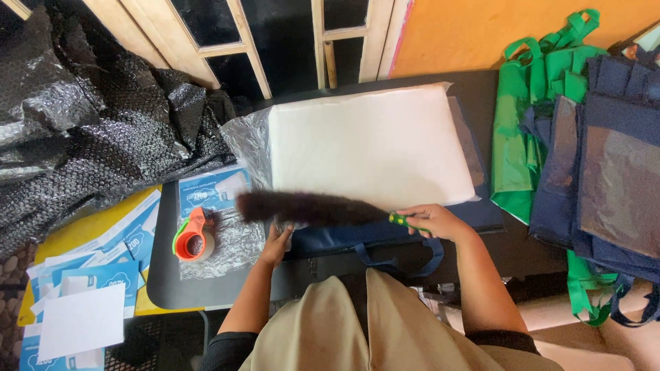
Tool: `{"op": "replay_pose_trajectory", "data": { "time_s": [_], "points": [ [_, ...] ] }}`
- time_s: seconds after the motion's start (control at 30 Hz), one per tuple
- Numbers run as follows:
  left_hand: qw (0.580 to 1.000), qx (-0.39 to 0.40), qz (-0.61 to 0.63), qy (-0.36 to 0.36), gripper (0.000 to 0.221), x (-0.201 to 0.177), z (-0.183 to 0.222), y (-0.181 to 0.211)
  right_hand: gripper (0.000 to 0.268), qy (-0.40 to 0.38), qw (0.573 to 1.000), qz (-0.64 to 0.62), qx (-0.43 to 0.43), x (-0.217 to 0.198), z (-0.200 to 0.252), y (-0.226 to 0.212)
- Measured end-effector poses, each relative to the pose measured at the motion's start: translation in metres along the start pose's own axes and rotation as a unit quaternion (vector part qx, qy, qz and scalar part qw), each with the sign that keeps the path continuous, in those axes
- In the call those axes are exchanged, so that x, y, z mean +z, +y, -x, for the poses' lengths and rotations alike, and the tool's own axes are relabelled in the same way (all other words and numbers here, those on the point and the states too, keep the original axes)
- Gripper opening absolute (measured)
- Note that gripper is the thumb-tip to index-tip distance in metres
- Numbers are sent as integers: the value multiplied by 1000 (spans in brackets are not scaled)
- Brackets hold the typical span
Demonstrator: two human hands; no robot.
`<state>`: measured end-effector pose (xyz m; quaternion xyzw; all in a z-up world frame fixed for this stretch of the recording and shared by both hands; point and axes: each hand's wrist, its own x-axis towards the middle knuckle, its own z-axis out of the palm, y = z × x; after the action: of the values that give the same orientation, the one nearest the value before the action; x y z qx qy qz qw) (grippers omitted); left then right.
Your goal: The person packages a pillow by dusting off a blue storage bag and the pillow itself using a brush, placing the pillow inside the bag, and inserting a product card.
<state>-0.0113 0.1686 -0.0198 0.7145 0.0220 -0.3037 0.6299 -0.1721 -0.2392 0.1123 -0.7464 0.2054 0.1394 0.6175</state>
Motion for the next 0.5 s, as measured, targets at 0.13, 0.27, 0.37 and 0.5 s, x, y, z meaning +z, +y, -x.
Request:
{"op": "replay_pose_trajectory", "data": {
  "time_s": [0.13,0.27,0.37,0.5],
  "points": [
    [999,-19,6,35,97,7,5,5,37,52,998,6,26,-55,-10,39],
    [990,26,121,68,93,16,7,6,35,234,965,-97,-66,-106,-53,98],
    [972,-17,198,125,89,37,13,32,34,228,957,-153,-94,-108,-48,92],
    [950,-7,-2,313,81,25,-40,-4,32,105,986,-109,-69,-110,-14,82]
  ]
}}
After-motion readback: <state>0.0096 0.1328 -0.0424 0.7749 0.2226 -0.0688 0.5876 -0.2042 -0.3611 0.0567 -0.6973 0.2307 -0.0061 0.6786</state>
